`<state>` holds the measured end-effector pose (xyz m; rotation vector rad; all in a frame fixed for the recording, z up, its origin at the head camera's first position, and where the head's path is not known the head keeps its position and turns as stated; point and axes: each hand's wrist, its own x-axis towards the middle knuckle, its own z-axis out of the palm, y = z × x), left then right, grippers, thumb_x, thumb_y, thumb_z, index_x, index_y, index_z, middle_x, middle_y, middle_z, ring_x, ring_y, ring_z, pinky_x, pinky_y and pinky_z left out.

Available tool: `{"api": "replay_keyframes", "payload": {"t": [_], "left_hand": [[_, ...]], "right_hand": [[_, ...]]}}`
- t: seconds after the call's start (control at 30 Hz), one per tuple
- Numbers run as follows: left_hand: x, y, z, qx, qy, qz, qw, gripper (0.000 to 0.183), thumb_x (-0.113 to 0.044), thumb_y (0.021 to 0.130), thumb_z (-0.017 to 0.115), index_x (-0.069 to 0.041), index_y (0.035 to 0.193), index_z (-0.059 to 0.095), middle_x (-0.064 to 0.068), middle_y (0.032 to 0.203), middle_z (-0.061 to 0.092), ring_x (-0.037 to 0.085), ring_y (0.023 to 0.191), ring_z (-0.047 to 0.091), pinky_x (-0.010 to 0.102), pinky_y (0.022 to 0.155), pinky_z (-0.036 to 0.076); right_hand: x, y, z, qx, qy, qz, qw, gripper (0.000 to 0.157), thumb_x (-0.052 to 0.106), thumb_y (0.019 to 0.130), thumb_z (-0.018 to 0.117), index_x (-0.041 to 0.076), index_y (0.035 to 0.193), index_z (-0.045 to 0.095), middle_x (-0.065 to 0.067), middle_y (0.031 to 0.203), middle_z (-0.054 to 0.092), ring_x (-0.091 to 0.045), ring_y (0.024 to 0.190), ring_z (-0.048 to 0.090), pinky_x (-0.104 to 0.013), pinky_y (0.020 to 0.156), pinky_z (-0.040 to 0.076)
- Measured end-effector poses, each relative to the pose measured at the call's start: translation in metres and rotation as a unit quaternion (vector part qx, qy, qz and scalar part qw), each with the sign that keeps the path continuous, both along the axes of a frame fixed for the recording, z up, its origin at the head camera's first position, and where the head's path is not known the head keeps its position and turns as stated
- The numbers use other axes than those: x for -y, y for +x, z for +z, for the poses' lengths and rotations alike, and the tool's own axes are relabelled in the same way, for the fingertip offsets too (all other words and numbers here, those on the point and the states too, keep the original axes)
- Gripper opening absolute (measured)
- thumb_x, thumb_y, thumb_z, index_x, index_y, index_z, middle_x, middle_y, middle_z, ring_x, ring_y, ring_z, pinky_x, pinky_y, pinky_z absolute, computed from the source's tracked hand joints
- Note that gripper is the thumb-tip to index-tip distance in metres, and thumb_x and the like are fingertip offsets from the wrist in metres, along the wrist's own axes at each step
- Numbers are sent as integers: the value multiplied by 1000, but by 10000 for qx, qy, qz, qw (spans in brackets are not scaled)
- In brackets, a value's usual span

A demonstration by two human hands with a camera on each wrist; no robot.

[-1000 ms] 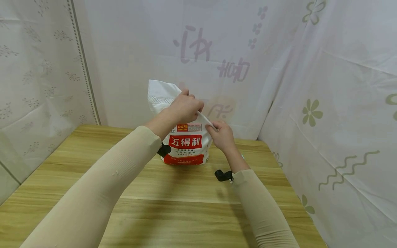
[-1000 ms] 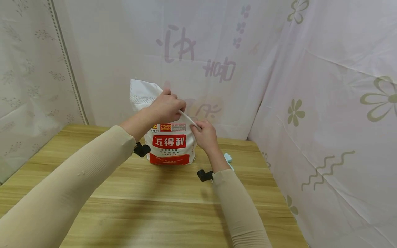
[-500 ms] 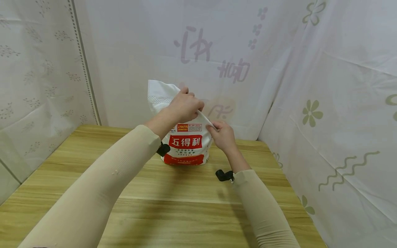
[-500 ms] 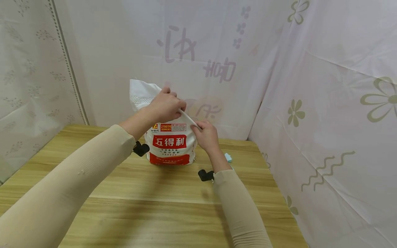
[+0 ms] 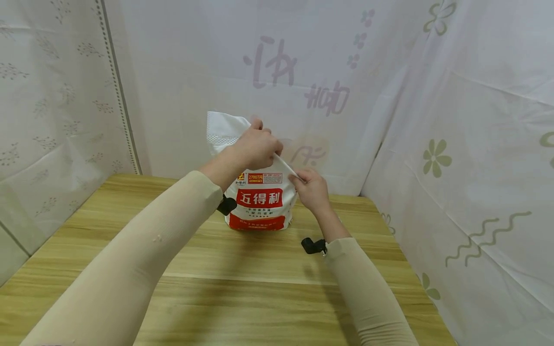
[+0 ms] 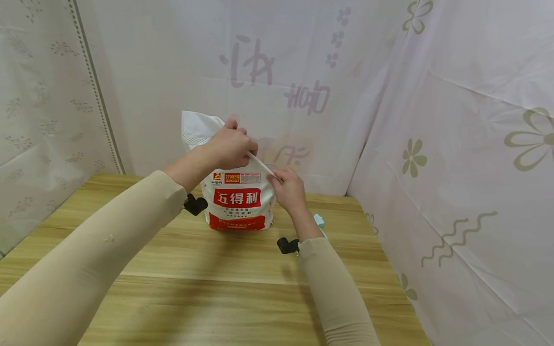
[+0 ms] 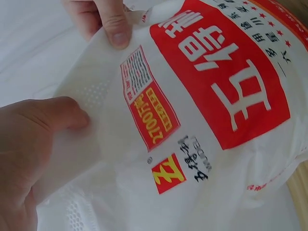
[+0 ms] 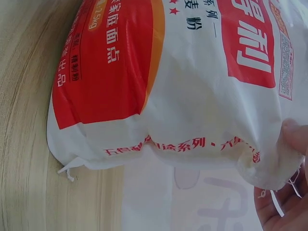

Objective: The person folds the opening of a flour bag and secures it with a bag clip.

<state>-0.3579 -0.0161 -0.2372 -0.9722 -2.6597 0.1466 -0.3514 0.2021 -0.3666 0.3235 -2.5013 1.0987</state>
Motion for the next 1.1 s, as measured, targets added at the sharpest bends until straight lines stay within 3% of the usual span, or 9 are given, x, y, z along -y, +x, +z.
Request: {"api": "replay_keyframes", "payload": {"t": [0.27,0.53,0.83,1.1], "left_hand": [[-1,1,-2,226,96,61,9997,13,-15,102,71,-18,113,78,1,111,80,27,105,65,48,109,29],[5,-2,1,-67,183,28,9998,17,-18,103,70,-22,114,82,0,112,82,30,107,60,52,111,30],[11,-3,6,193,422,11,9989,27,-17,106,69,-26,126,85,-3,126,82,27,111,65,52,114,30],[9,-5,3,101,450,87,9989,24,-18,105,73,-28,122,87,-4,124,83,24,110,68,49,110,30]], "right_hand": [[-5,1,-3,208,-199,20,9996,29,29,108,72,10,127,82,-14,127,74,-33,105,68,-38,82,54],[-13,1,-10,-205,-478,-235,9984,24,26,102,81,9,118,85,-13,115,78,-28,104,71,-32,83,57],[-12,2,-11,-679,-599,-86,9959,18,17,100,83,6,113,86,-16,103,76,-23,91,69,-16,72,51],[-10,-1,-16,-1008,-482,-57,9937,15,13,100,81,7,112,87,-14,90,69,-17,79,54,-26,69,43]]}}
